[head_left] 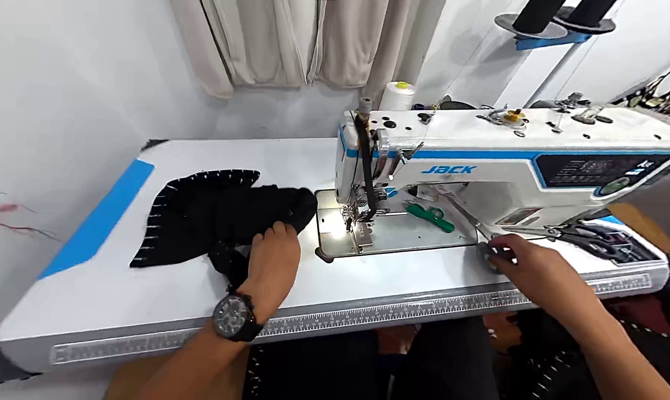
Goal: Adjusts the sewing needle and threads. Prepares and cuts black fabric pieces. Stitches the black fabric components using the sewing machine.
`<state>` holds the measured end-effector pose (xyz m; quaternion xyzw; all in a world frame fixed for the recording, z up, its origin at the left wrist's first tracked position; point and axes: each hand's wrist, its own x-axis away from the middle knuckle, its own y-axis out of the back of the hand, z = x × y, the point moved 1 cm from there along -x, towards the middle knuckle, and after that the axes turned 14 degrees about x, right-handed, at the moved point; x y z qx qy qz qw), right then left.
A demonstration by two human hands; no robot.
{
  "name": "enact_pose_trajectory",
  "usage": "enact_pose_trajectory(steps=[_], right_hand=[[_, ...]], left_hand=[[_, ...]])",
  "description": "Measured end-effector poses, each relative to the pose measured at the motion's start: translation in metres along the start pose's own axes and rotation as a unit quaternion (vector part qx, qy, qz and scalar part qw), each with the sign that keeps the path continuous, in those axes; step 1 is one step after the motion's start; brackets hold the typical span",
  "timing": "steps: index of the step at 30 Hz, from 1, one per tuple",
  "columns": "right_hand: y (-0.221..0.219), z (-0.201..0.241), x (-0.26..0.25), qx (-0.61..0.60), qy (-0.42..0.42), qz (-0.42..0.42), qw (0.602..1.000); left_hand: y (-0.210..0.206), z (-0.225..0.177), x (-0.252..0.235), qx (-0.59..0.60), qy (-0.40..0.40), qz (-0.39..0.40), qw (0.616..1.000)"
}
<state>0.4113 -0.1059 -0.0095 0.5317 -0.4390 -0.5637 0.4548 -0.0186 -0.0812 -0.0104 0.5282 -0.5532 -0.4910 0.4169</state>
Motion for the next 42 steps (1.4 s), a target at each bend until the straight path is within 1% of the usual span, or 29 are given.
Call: enact_pose_trajectory(steps=[1,3,5,7,10,12,13,14,15,16,17,19,21,22,23,24,25,26,27,28,29,30,32,33,36,38,40,41,42], right_hand=[[-0.004,0.001,-0.003,0.032,-0.006,-0.021,0.999],[-0.005,0.014,0.001,0.055,0.003,-0.076,0.996],[0.000,0.046,0.019,-0.009,0.049,-0.111,0.993],[-0.004,0.103,0.045,-0.130,0.106,-0.109,0.980],[-0.020,0.196,0.073,-0.332,0.190,-0.057,0.922],[-0.012,0.223,0.082,-0.432,0.213,-0.031,0.876],[0.001,0.222,0.086,-0.471,0.218,-0.011,0.855],[0.016,0.216,0.091,-0.494,0.230,0.004,0.838],[0.032,0.204,0.095,-0.504,0.248,0.017,0.827],[0.051,0.187,0.097,-0.497,0.271,0.010,0.824],[0.071,0.170,0.098,-0.483,0.290,-0.021,0.826],[0.109,0.148,0.096,-0.438,0.319,-0.112,0.833],[0.140,0.151,0.085,-0.366,0.360,-0.191,0.836],[0.152,0.163,0.078,-0.361,0.382,-0.208,0.825],[0.161,0.179,0.070,-0.386,0.407,-0.199,0.804],[0.168,0.199,0.063,-0.434,0.438,-0.159,0.771],[0.173,0.223,0.056,-0.488,0.471,-0.090,0.729],[0.174,0.250,0.050,-0.531,0.494,0.000,0.688],[0.172,0.279,0.045,-0.557,0.494,0.097,0.661],[0.166,0.310,0.040,-0.560,0.476,0.176,0.655],[0.155,0.342,0.034,-0.542,0.459,0.223,0.668],[0.140,0.375,0.029,-0.504,0.456,0.236,0.694],[0.105,0.436,0.029,-0.426,0.479,0.188,0.744],[0.091,0.459,0.034,-0.401,0.494,0.152,0.756],[0.057,0.490,0.073,-0.360,0.529,0.043,0.767],[0.025,0.498,0.102,-0.289,0.566,-0.035,0.771],[-0.026,0.500,0.126,-0.168,0.618,-0.112,0.760],[-0.056,0.498,0.133,-0.107,0.637,-0.140,0.750],[-0.083,0.490,0.137,-0.054,0.647,-0.132,0.749]], left_hand=[[-0.002,0.003,0.004,-0.039,0.005,0.006,0.999],[0.002,0.016,0.014,-0.071,-0.025,0.003,0.997],[0.023,0.030,0.031,-0.025,-0.078,-0.019,0.996],[0.070,0.025,0.056,0.057,-0.132,-0.016,0.990],[0.157,-0.001,0.096,0.116,-0.285,-0.033,0.951],[0.210,-0.014,0.112,0.143,-0.371,-0.025,0.917],[0.231,-0.015,0.115,0.164,-0.401,-0.026,0.901],[0.251,-0.012,0.117,0.186,-0.411,-0.025,0.892],[0.267,-0.003,0.118,0.211,-0.408,-0.025,0.888],[0.280,0.011,0.120,0.243,-0.396,-0.029,0.885],[0.288,0.030,0.124,0.288,-0.380,-0.046,0.878],[0.286,0.068,0.138,0.382,-0.347,-0.093,0.851],[0.278,0.097,0.170,0.432,-0.312,-0.132,0.836],[0.275,0.109,0.192,0.430,-0.291,-0.156,0.840],[0.275,0.125,0.215,0.413,-0.274,-0.175,0.851],[0.278,0.140,0.239,0.393,-0.253,-0.202,0.861],[0.283,0.153,0.264,0.371,-0.226,-0.230,0.871],[0.287,0.163,0.287,0.340,-0.191,-0.267,0.881],[0.291,0.172,0.305,0.294,-0.148,-0.312,0.891],[0.293,0.181,0.318,0.218,-0.099,-0.353,0.904],[0.291,0.189,0.327,0.129,-0.048,-0.366,0.920],[0.285,0.197,0.333,0.069,-0.006,-0.370,0.926],[0.266,0.209,0.351,-0.010,0.095,-0.364,0.927],[0.256,0.212,0.362,-0.043,0.120,-0.370,0.920],[0.209,0.203,0.410,-0.109,0.153,-0.362,0.913],[0.155,0.198,0.441,-0.131,0.169,-0.310,0.926],[0.079,0.193,0.464,-0.109,0.176,-0.235,0.950],[0.034,0.189,0.469,-0.086,0.156,-0.200,0.963],[-0.008,0.178,0.471,-0.047,0.137,-0.147,0.979]])
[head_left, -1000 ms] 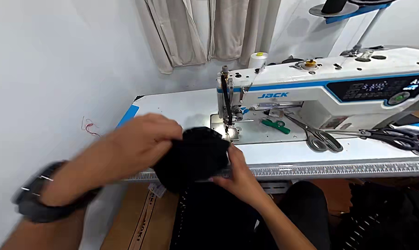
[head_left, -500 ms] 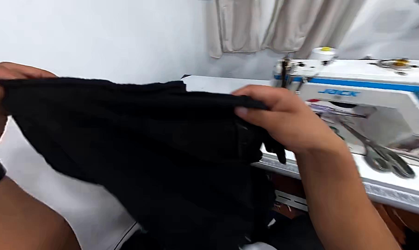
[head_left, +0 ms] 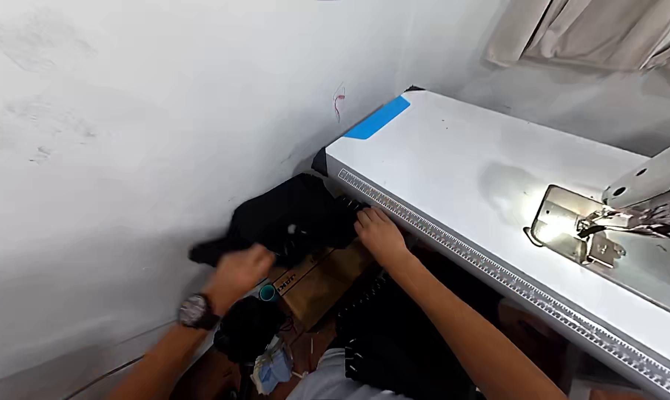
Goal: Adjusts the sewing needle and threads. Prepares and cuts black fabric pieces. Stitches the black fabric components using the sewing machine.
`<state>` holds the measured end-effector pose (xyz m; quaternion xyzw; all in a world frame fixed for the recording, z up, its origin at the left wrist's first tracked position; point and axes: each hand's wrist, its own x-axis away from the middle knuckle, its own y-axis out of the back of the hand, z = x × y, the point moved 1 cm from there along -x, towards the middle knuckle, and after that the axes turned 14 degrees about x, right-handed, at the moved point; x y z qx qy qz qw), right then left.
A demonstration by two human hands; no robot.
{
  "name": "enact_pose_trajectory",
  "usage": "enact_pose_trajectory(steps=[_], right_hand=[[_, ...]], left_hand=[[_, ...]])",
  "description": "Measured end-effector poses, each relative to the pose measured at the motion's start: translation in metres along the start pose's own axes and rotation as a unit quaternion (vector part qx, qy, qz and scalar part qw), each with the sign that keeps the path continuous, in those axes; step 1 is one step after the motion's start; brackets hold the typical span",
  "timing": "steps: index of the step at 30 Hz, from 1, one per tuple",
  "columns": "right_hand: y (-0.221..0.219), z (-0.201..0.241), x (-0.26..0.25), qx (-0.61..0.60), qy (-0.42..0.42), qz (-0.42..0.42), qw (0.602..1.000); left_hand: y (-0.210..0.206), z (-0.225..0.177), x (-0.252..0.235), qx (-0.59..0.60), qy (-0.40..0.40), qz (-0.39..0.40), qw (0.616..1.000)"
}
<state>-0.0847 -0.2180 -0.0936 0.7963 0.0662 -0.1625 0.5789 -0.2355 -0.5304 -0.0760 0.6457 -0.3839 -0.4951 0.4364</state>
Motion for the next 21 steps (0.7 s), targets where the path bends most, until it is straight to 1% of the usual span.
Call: enact_pose_trajectory(steps=[1,2,3,4,5,6,8,9,11,13,15,17,19,21], right_hand=[[-0.014,0.001,0.019,0.003,-0.007,0.054,0.998],[-0.016,-0.002,0.041,-0.009,-0.035,0.105,0.994],[-0.009,-0.010,0.065,-0.030,-0.072,0.141,0.987],[0.004,-0.022,0.092,-0.056,-0.115,0.155,0.980],[0.020,-0.036,0.125,-0.089,-0.160,0.159,0.970],[0.036,-0.051,0.163,-0.132,-0.202,0.168,0.956],[0.069,-0.071,0.243,-0.222,-0.277,0.195,0.914],[0.081,-0.073,0.281,-0.258,-0.318,0.201,0.890],[0.092,-0.068,0.345,-0.311,-0.405,0.201,0.836],[0.092,-0.056,0.390,-0.330,-0.490,0.215,0.778],[0.086,-0.037,0.417,-0.321,-0.549,0.241,0.733],[0.071,-0.021,0.427,-0.324,-0.578,0.260,0.702],[0.051,-0.005,0.425,-0.342,-0.579,0.289,0.682],[0.035,0.006,0.414,-0.359,-0.558,0.313,0.679]], left_hand=[[-0.032,-0.022,0.013,0.041,-0.018,0.084,0.996],[-0.059,-0.045,0.025,0.077,-0.068,0.135,0.986],[-0.078,-0.069,0.034,0.113,-0.125,0.163,0.972],[-0.089,-0.088,0.038,0.149,-0.172,0.167,0.959],[-0.098,-0.102,0.038,0.174,-0.204,0.145,0.952],[-0.104,-0.112,0.033,0.198,-0.216,0.103,0.950],[-0.105,-0.128,0.012,0.262,-0.198,0.028,0.944],[-0.102,-0.134,-0.003,0.295,-0.186,0.004,0.937],[-0.094,-0.146,-0.035,0.366,-0.170,-0.016,0.915],[-0.090,-0.167,-0.069,0.430,-0.160,-0.008,0.888],[-0.090,-0.197,-0.100,0.477,-0.176,0.048,0.860],[-0.100,-0.235,-0.124,0.477,-0.188,0.146,0.846],[-0.119,-0.281,-0.137,0.402,-0.178,0.275,0.855],[-0.146,-0.330,-0.139,0.277,-0.168,0.390,0.862]])
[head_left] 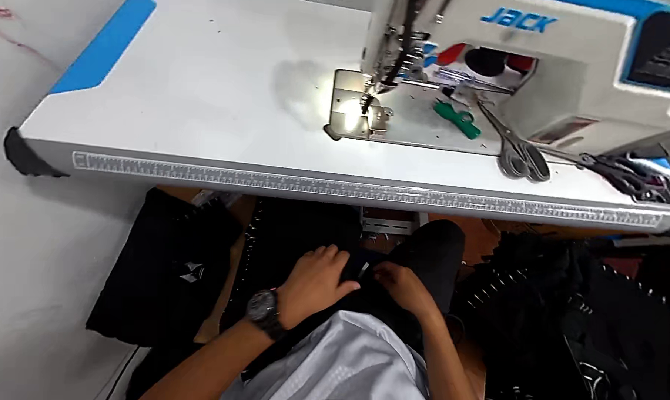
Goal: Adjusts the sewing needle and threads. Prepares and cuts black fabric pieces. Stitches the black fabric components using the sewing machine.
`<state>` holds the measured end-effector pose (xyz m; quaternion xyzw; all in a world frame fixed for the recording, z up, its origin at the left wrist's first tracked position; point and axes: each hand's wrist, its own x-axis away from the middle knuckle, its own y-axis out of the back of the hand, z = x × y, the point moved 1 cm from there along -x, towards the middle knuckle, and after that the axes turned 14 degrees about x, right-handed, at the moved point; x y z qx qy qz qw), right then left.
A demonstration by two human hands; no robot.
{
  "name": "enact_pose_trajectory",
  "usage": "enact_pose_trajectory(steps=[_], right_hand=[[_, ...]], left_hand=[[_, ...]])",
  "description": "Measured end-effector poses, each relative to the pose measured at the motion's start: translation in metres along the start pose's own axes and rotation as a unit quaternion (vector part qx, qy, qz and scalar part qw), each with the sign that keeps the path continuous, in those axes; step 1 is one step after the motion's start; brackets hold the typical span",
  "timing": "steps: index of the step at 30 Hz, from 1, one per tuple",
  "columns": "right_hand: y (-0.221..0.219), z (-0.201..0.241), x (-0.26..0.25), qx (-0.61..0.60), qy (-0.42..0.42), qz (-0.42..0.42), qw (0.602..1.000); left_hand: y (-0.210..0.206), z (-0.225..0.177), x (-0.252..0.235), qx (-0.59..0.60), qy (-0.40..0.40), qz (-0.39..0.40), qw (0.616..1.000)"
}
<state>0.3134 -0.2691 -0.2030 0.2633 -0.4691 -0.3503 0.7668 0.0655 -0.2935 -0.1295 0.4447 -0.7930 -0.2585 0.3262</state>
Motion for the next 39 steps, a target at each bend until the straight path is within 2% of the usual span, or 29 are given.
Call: enact_pose_trajectory(steps=[2,3,5,7,8,9,11,13,15,17,19,21,23,24,26,27,29,31,32,34,37,38,39], right_hand=[[-0.004,0.013,-0.003,0.004,0.016,0.016,1.000],[0.001,0.015,-0.001,-0.007,0.024,0.020,0.999],[0.014,0.010,0.003,-0.061,0.041,-0.013,0.997],[0.017,-0.003,0.006,-0.130,0.047,-0.047,0.989],[0.016,-0.009,0.003,-0.149,0.041,-0.040,0.987],[0.012,-0.012,-0.005,-0.148,0.033,-0.014,0.988],[-0.001,-0.004,-0.029,-0.089,0.028,0.050,0.994],[-0.012,0.022,-0.050,-0.063,0.021,0.079,0.995],[-0.020,0.047,-0.060,-0.154,0.002,0.061,0.986],[-0.021,0.068,-0.056,-0.323,-0.018,0.063,0.944],[-0.018,0.081,-0.042,-0.470,-0.047,0.093,0.876],[-0.013,0.093,-0.028,-0.554,-0.066,0.080,0.826],[-0.004,0.107,-0.011,-0.589,-0.050,0.038,0.805],[0.002,0.112,-0.003,-0.582,-0.026,0.024,0.812],[0.008,0.117,0.005,-0.515,0.034,-0.011,0.856],[0.005,0.117,0.007,-0.461,0.063,-0.036,0.884],[-0.005,0.118,0.006,-0.375,0.104,-0.075,0.918],[-0.009,0.118,0.005,-0.365,0.119,-0.084,0.920],[-0.007,0.114,0.006,-0.352,0.127,-0.086,0.923],[-0.003,0.097,0.006,-0.283,0.140,-0.100,0.944],[-0.006,0.068,0.003,-0.099,0.075,-0.100,0.987],[-0.007,0.063,0.002,-0.041,0.050,-0.119,0.991],[-0.005,0.062,0.004,0.004,0.031,-0.154,0.988]], left_hand=[[-0.020,-0.013,-0.026,-0.043,0.073,0.100,0.991],[-0.018,-0.012,-0.029,-0.018,0.089,0.102,0.991],[0.010,0.011,-0.015,0.121,0.072,-0.017,0.990],[0.050,0.047,0.015,0.282,0.051,-0.154,0.946],[0.064,0.065,0.031,0.331,0.073,-0.211,0.917],[0.069,0.081,0.044,0.337,0.109,-0.252,0.900],[0.060,0.099,0.060,0.296,0.167,-0.264,0.903],[0.039,0.088,0.063,0.254,0.188,-0.263,0.912],[0.021,0.066,0.058,0.164,0.199,-0.267,0.928],[0.006,0.048,0.055,0.069,0.211,-0.263,0.939],[0.000,0.042,0.055,0.036,0.207,-0.253,0.945],[0.001,0.049,0.056,0.073,0.184,-0.251,0.948],[0.008,0.056,0.063,0.187,0.149,-0.248,0.939],[0.011,0.055,0.067,0.252,0.097,-0.271,0.924],[0.022,0.037,0.073,0.316,-0.027,-0.298,0.900],[0.028,0.025,0.073,0.303,-0.067,-0.291,0.905],[0.037,0.005,0.063,0.196,-0.082,-0.259,0.942],[0.037,0.008,0.047,0.149,-0.069,-0.227,0.960],[0.040,0.018,0.043,0.192,-0.057,-0.230,0.952],[0.053,0.047,0.047,0.344,-0.025,-0.271,0.899],[0.055,0.103,0.073,0.541,0.065,-0.298,0.784],[0.049,0.122,0.081,0.551,0.116,-0.288,0.775],[0.041,0.136,0.087,0.523,0.164,-0.282,0.788]])
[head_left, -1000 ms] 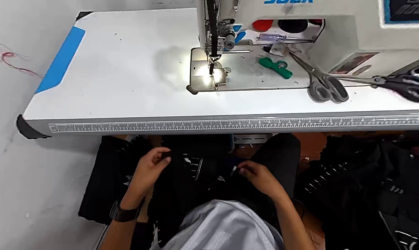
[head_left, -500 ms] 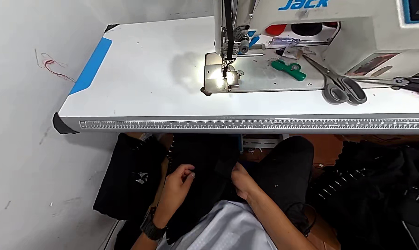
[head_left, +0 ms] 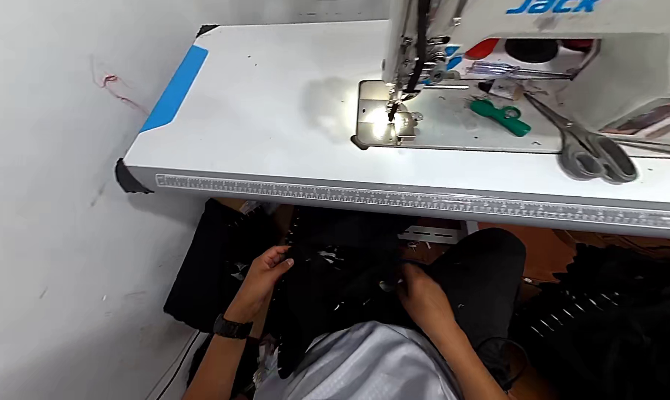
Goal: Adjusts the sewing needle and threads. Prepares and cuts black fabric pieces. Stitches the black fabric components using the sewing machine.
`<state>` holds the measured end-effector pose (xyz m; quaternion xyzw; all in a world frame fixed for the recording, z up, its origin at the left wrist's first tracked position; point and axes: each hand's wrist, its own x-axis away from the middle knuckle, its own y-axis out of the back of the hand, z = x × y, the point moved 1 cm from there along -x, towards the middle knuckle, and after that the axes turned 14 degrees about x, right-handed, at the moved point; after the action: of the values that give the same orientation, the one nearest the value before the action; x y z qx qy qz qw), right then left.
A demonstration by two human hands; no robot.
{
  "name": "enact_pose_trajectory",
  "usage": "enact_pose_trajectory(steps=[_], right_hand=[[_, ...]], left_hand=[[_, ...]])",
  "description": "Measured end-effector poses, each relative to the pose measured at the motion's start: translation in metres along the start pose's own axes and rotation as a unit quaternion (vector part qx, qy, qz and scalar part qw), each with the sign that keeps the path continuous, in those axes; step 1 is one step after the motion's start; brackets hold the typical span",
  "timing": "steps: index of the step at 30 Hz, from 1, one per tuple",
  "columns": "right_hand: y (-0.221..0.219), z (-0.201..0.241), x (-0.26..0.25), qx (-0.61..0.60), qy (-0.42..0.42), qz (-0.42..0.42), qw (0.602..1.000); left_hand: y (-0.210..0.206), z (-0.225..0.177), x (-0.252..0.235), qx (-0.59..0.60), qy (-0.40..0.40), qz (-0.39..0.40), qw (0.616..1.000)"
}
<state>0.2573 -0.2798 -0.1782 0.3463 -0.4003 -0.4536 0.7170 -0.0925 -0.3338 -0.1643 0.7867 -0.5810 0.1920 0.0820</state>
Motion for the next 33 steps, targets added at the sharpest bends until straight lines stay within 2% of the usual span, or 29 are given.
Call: enact_pose_trajectory(steps=[2,4,5,7,8,10,12,13,15,17,19,20,22,24,27,28,30,32,33], right_hand=[[0.015,0.009,-0.002,0.040,0.035,-0.116,0.992],[0.031,0.028,-0.003,0.013,0.127,-0.198,0.972],[0.037,0.041,-0.006,-0.017,0.183,-0.201,0.962],[0.035,0.072,-0.015,-0.059,0.288,-0.147,0.945],[0.028,0.088,-0.018,-0.041,0.314,-0.109,0.942],[0.007,0.109,-0.022,0.024,0.315,-0.040,0.948],[-0.002,0.116,-0.021,0.018,0.288,0.025,0.957],[-0.003,0.113,-0.018,-0.008,0.272,0.035,0.961],[-0.005,0.100,-0.004,-0.059,0.215,-0.002,0.975],[-0.009,0.084,0.008,-0.107,0.138,-0.048,0.983],[-0.014,0.072,0.009,-0.134,0.101,-0.022,0.986],[-0.016,0.072,0.006,-0.145,0.110,0.005,0.983],[-0.011,0.081,-0.004,-0.157,0.165,0.063,0.972],[0.005,0.094,-0.014,-0.145,0.241,0.111,0.953],[0.046,0.113,-0.024,-0.013,0.317,0.215,0.924],[0.056,0.114,-0.026,0.047,0.338,0.219,0.914],[0.068,0.113,-0.021,0.138,0.380,0.149,0.902],[0.083,0.109,-0.009,0.177,0.446,-0.017,0.877],[0.096,0.108,-0.002,0.177,0.482,-0.054,0.856]], left_hand=[[0.010,0.010,0.004,-0.115,-0.007,-0.036,0.993],[0.002,-0.002,0.017,-0.181,-0.111,-0.070,0.975],[-0.006,-0.012,0.020,-0.193,-0.186,-0.068,0.961],[-0.022,-0.031,0.017,-0.212,-0.308,0.012,0.927],[-0.029,-0.036,0.014,-0.247,-0.333,0.075,0.907],[-0.042,-0.033,0.001,-0.359,-0.322,0.164,0.860],[-0.049,-0.022,-0.011,-0.439,-0.294,0.200,0.825],[-0.051,-0.017,-0.015,-0.445,-0.287,0.211,0.822],[-0.053,-0.013,-0.011,-0.415,-0.279,0.225,0.836],[-0.054,-0.019,-0.003,-0.364,-0.278,0.203,0.865],[-0.056,-0.027,0.007,-0.305,-0.288,0.177,0.890],[-0.058,-0.031,0.012,-0.279,-0.303,0.176,0.894],[-0.065,-0.041,0.021,-0.250,-0.354,0.167,0.885],[-0.071,-0.060,0.033,-0.224,-0.422,0.121,0.870],[-0.059,-0.101,0.056,-0.158,-0.473,-0.015,0.867],[-0.051,-0.111,0.062,-0.123,-0.478,-0.062,0.867],[-0.033,-0.124,0.067,-0.057,-0.488,-0.117,0.863],[-0.019,-0.121,0.066,-0.028,-0.472,-0.140,0.870],[-0.015,-0.115,0.067,-0.036,-0.451,-0.157,0.878]])
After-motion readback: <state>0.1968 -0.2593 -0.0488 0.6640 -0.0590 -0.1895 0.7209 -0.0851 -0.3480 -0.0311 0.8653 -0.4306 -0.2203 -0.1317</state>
